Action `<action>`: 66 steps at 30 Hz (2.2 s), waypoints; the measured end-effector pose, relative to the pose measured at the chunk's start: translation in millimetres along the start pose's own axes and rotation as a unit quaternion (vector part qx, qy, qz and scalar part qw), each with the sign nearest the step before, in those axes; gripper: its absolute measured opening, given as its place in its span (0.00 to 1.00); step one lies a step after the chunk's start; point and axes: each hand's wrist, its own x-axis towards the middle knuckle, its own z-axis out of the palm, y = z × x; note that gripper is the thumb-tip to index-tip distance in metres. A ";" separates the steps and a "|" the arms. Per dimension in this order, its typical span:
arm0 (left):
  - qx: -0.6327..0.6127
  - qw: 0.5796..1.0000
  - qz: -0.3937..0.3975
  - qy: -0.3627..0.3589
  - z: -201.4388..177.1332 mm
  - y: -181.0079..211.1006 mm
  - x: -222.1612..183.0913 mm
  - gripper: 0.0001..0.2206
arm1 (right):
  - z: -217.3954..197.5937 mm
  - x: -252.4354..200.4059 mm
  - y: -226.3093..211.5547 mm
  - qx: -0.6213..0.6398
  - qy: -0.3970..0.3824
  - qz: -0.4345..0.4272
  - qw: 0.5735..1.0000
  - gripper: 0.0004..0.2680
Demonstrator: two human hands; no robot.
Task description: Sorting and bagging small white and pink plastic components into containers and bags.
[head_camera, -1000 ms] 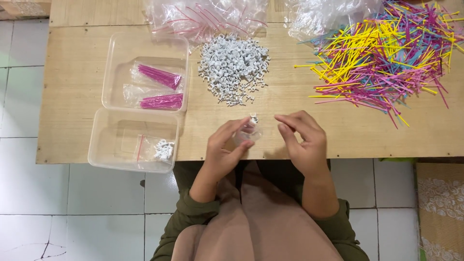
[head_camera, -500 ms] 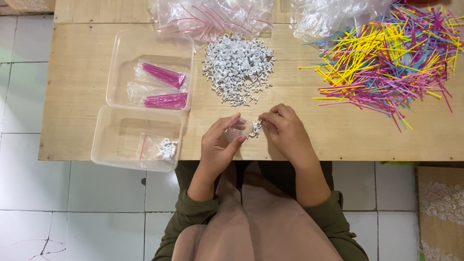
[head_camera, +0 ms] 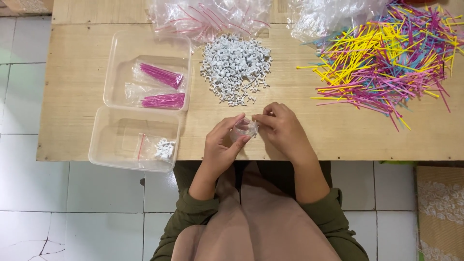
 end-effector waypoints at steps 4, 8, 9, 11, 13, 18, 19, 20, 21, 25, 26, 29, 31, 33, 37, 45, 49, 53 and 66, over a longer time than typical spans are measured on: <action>0.006 1.000 -0.007 -0.005 -1.2 -3.3 -1.6 0.22 | -11.1 -8.9 -0.6 0.026 0.009 0.035 0.999 0.03; 0.001 1.000 -0.008 -0.009 2.8 -3.3 -1.3 0.22 | -24.7 -16.9 -2.1 0.152 0.060 0.109 0.981 0.04; -0.008 1.000 -0.006 -0.011 4.2 -2.3 -0.7 0.22 | -28.6 -17.9 -2.8 0.202 0.105 0.089 0.970 0.05; -0.009 1.000 -0.001 -0.017 8.9 1.1 1.4 0.22 | -33.5 -23.7 -0.3 0.252 0.138 0.067 0.955 0.04; -0.009 1.000 0.004 -0.024 14.6 6.6 3.3 0.22 | -40.0 -29.0 -5.8 0.302 0.171 0.045 0.937 0.04; -0.011 0.998 0.004 -0.058 29.1 25.3 7.8 0.24 | -59.0 -33.9 -41.8 0.404 0.182 -0.031 0.896 0.04; -0.011 0.998 0.005 -0.059 29.6 25.7 7.6 0.24 | -59.0 -32.4 -45.7 0.404 0.183 -0.031 0.896 0.04; -0.010 0.998 0.008 -0.060 29.8 26.2 7.2 0.24 | -58.7 -30.8 -49.9 0.356 0.188 -0.036 0.914 0.05; -0.009 0.998 0.011 -0.061 29.8 26.7 6.6 0.24 | -58.3 -28.9 -54.1 0.308 0.192 -0.042 0.931 0.05; -0.016 0.998 0.008 -0.053 25.5 24.5 4.7 0.23 | -56.9 -26.8 -50.7 0.325 0.217 -0.031 0.920 0.06; -0.015 0.999 0.011 -0.045 22.8 21.2 4.1 0.23 | -54.7 -26.3 -47.9 0.325 0.216 -0.018 0.920 0.06; -0.009 0.999 0.017 -0.030 13.5 11.2 2.9 0.22 | -45.7 -20.0 -43.9 0.293 0.207 0.002 0.934 0.06; -0.002 1.000 0.020 -0.021 6.3 8.2 3.5 0.22 | -36.0 -17.0 -41.0 0.260 0.197 0.007 0.945 0.05; 0.032 0.999 0.013 -0.007 -2.1 8.7 6.5 0.22 | -23.2 -15.3 -36.2 0.214 0.116 0.034 0.969 0.06; 0.044 0.999 0.012 0.010 -14.0 12.0 8.9 0.21 | -9.5 -11.8 -28.2 0.123 0.050 0.034 0.991 0.06; 0.037 0.999 -0.003 0.013 -13.8 8.9 6.5 0.21 | 1.5 -12.5 -10.8 0.055 0.002 0.058 0.997 0.04; 0.031 0.999 -0.004 0.013 -11.4 5.3 5.9 0.21 | -6.7 -14.5 -15.3 0.104 0.021 0.101 0.989 0.04; 0.023 1.000 -0.006 0.010 -9.1 2.7 4.7 0.21 | -12.3 -18.2 -12.2 0.158 0.042 0.130 0.978 0.05; -0.020 1.000 -0.001 -0.015 5.6 5.3 5.2 0.23 | -3.5 -26.1 -1.3 0.405 0.153 0.171 0.885 0.05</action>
